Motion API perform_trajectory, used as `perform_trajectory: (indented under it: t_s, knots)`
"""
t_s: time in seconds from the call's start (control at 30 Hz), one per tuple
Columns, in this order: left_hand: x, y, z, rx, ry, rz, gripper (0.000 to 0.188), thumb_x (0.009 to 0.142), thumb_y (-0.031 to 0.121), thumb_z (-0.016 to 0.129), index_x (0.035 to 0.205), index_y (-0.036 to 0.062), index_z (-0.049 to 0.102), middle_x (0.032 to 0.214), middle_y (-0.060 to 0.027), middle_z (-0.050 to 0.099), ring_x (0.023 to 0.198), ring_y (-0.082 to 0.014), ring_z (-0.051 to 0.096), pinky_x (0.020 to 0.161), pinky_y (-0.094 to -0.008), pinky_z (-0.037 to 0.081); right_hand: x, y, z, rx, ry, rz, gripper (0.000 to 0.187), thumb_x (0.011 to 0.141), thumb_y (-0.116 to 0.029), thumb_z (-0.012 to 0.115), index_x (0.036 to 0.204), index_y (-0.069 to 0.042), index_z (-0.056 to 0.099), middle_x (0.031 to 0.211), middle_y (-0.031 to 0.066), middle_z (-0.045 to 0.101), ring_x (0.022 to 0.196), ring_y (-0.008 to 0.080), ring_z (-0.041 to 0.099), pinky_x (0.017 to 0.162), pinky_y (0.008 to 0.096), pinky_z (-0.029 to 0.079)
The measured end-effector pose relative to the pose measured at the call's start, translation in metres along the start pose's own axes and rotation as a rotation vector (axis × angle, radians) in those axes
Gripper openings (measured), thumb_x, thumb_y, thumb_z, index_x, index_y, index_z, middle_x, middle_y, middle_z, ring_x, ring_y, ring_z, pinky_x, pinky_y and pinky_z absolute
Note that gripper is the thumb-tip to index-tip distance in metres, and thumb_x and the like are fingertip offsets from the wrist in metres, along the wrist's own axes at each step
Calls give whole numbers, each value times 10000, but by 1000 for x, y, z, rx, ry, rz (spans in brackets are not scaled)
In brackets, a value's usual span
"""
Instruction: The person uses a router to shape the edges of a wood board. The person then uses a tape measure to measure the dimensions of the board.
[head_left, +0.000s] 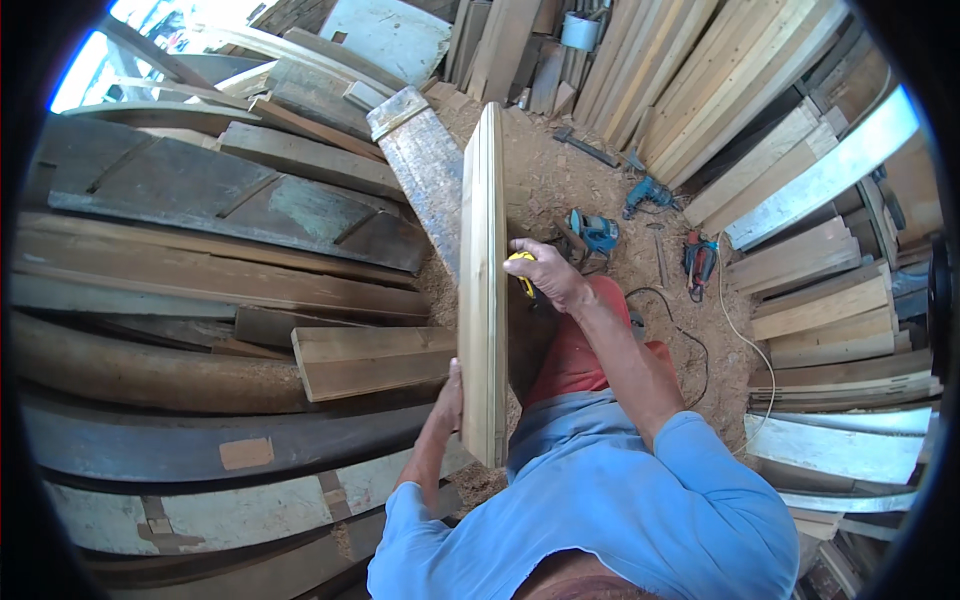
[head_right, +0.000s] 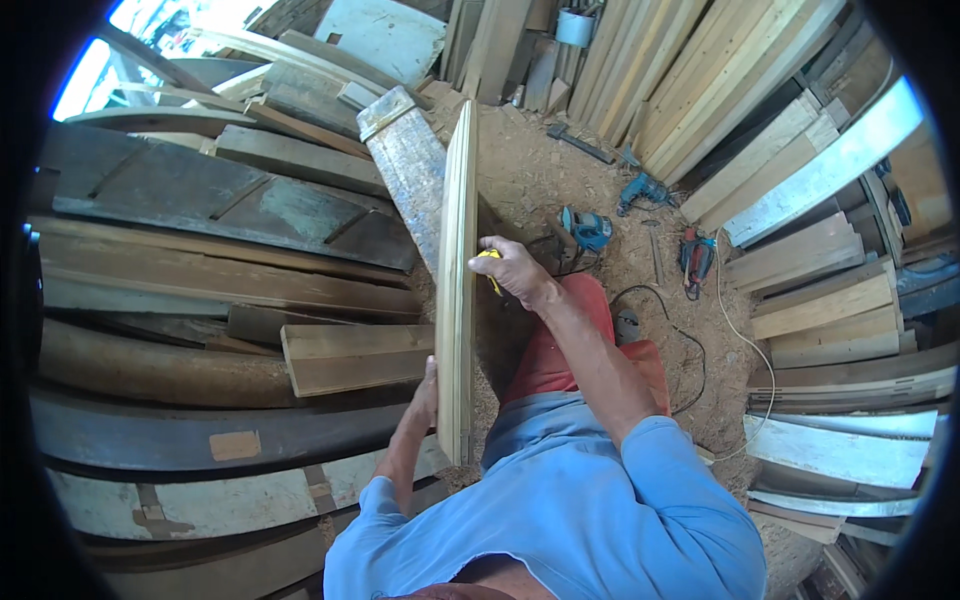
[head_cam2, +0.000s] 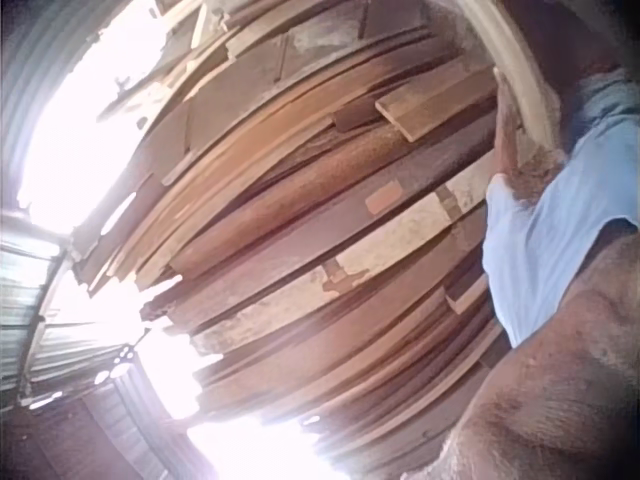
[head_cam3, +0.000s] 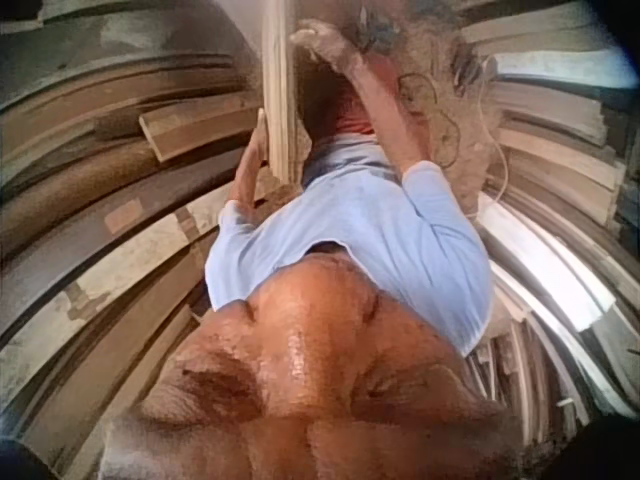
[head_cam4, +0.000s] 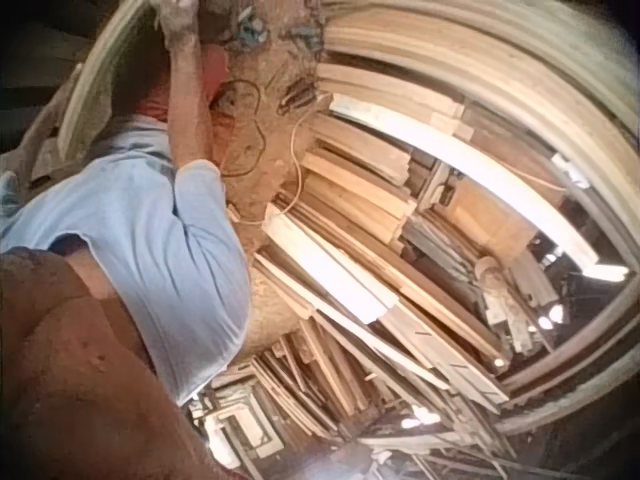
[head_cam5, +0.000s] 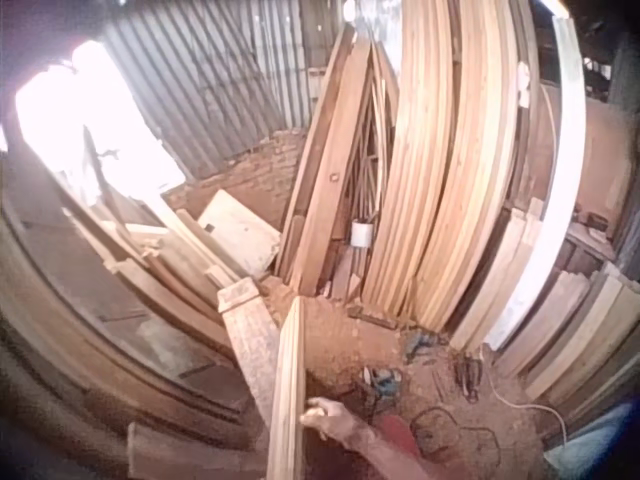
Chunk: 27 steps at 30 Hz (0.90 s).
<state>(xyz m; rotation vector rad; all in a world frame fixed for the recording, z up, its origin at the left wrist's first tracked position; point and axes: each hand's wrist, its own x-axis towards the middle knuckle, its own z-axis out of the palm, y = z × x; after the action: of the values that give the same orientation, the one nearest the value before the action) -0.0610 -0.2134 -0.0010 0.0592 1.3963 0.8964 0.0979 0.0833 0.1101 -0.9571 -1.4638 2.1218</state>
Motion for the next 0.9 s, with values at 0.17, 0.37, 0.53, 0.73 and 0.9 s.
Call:
perform_trajectory:
  t_s: [0.17,0.37,0.53,0.73,0.9]
  knots:
    - [-34,25,100,-237,-5,-63,792,981,796,238,970,129,666,720,-63,619,610,-223,629,548,-383,542,-9,-33,33,-336,138,-117,757,843,-310,816,1356,140,490,1108,173,681,964,182,660,842,312,555]
    - [53,-73,78,-101,41,370,661,1097,519,219,1356,22,569,1203,-163,662,1090,-300,633,990,-432,499,-13,-32,26,-232,174,-117,621,861,-239,780,1301,130,541,1070,128,700,897,148,668,808,292,551]
    - [-28,1,123,111,47,619,698,1083,570,239,1504,41,412,1263,-126,621,1073,-216,614,941,-386,511,-21,-21,22,-141,169,-109,656,897,-252,755,1365,132,501,1074,126,688,909,133,649,807,286,546]
    - [-36,-12,92,-181,-119,571,852,1002,742,286,1523,77,395,1257,-116,628,1092,-210,628,936,-376,534,-16,12,57,-201,172,-248,680,950,-344,741,1405,98,497,1097,121,679,944,138,638,847,290,535]
    - [-78,24,91,-302,-265,377,869,955,771,377,1453,68,494,1216,-93,643,1080,-188,632,931,-361,541,-32,20,66,-222,86,-169,712,953,-373,732,1457,61,477,1213,176,649,1085,201,624,966,334,499]
